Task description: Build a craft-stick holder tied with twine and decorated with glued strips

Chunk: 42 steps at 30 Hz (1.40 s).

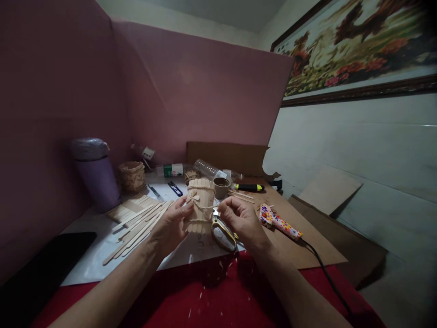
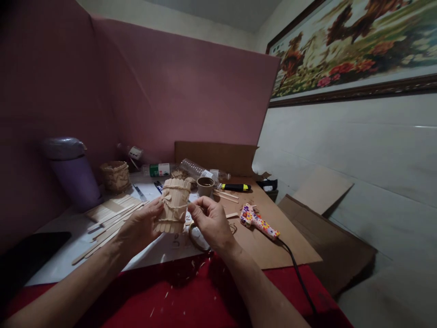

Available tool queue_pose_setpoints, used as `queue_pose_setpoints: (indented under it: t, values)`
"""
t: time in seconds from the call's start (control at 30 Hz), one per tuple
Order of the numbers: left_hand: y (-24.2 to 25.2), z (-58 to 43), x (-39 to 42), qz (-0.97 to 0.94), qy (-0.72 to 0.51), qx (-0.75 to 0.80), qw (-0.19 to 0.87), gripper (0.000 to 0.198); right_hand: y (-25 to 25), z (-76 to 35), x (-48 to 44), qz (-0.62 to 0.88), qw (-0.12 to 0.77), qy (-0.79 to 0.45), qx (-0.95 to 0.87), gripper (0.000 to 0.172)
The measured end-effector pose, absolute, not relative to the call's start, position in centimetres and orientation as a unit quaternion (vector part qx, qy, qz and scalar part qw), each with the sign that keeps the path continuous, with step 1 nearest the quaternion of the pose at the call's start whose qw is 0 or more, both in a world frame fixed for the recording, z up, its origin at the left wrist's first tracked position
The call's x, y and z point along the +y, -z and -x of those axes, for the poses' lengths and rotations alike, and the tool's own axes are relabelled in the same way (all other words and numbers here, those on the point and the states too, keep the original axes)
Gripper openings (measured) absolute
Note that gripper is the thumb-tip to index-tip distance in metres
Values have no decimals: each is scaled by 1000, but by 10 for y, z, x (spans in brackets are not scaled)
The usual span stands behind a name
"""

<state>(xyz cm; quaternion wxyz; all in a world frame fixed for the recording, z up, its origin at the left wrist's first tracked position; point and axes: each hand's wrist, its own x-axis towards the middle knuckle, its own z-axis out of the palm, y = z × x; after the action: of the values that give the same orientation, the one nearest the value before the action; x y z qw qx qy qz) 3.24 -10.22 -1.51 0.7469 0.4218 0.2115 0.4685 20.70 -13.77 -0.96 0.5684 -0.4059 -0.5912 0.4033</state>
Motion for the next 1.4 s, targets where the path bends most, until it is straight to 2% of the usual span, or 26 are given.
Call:
queue_pose_setpoints:
  t: [0.23, 0.77, 1.1, 1.27, 1.4]
  values:
    - [17, -35, -103, -426, -449, 194, 761, 39, 14, -205, -137, 406, 573, -344, -623, 35]
    - [17, -36, -102, -411, -445, 179, 775, 39, 17, -202, -140, 430, 555, -317, -638, 36]
    - [14, -38, -107, -400, -449, 203, 773, 31, 17, -201, -145, 487, 523, -183, -675, 31]
    - [12, -39, -111, -423, -445, 211, 761, 41, 19, -201, -143, 476, 524, -236, -666, 32]
    - [11, -39, -112, -418, -453, 242, 749, 43, 19, -200, -140, 427, 569, -308, -632, 31]
